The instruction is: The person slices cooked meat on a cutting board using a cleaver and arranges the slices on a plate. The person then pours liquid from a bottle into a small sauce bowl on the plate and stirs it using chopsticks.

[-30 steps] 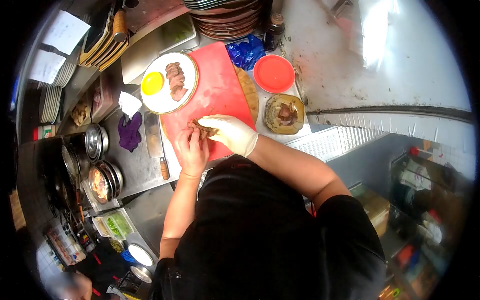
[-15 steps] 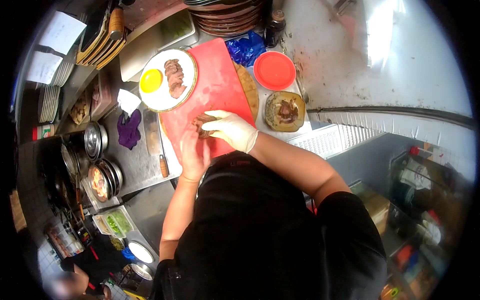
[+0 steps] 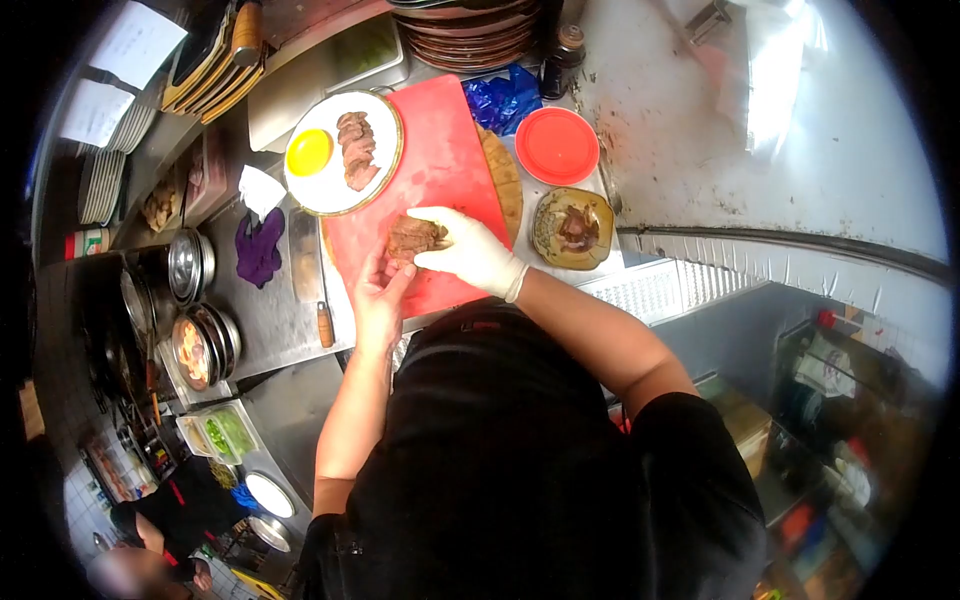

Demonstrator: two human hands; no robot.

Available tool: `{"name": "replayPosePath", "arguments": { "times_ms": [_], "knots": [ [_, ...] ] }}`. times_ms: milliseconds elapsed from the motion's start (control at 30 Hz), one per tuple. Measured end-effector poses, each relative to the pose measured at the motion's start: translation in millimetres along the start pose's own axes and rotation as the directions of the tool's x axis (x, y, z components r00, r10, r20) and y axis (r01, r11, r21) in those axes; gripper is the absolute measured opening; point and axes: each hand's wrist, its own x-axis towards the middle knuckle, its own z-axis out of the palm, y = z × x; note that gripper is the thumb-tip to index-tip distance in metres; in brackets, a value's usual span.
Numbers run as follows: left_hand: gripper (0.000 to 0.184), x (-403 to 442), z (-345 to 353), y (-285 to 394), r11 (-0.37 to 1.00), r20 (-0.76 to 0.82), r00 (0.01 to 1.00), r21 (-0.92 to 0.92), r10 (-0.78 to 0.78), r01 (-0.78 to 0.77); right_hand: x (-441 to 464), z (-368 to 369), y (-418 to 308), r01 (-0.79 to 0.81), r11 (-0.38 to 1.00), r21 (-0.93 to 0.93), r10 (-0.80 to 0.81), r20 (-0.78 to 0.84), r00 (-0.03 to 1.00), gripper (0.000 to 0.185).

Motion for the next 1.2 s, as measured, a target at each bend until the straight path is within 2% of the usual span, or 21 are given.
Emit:
{"name": "replayPosePath", "arguments": {
  "times_ms": [167,267,467,567,667,867,967,1067,1200],
  "knots": [
    [0.062,0,2,-3,0.998,-0.002,1.000,-0.058,0.013,-0.013,-1,-1,3,0.016,0.997,-0.078,-0.015,0.016,1.000,0.064],
    [0.060,1,3,0,0.989,0.004,0.999,-0.144,0.032,-0.031,-2,1,4,0.036,0.999,-0.039,-0.037,-0.025,0.999,0.065],
    [0.061,3,2,1,0.997,0.004,1.000,-0.079,0.008,-0.008,-1,0,6,0.041,0.999,-0.013,-0.042,-0.028,0.999,0.065],
    [0.061,9,-4,-15,0.999,0.047,0.998,0.010,0.046,-0.046,5,-11,9,0.015,0.983,-0.182,-0.011,0.027,1.000,0.055],
    [0.063,10,-7,-21,1.000,0.003,1.000,-0.028,-0.004,0.005,10,-16,7,0.022,0.952,-0.305,-0.022,0.005,1.000,0.045],
    [0.066,12,-11,-27,0.993,0.051,0.998,-0.114,0.035,-0.029,14,-18,14,0.040,0.938,-0.344,-0.056,-0.038,0.998,0.038],
    [0.067,10,-9,-22,0.993,0.063,0.997,-0.112,0.044,-0.037,13,-15,10,-0.104,0.988,-0.111,0.094,-0.092,0.991,0.037],
    [0.065,10,-11,-24,0.995,0.072,0.996,-0.089,0.048,-0.041,13,-14,8,-0.133,0.980,0.147,0.148,-0.093,0.985,0.036],
    [0.061,7,-11,-24,0.994,0.083,0.994,-0.089,0.065,-0.058,15,-11,2,-0.175,0.964,0.201,0.200,-0.110,0.974,0.038]
  ]
}}
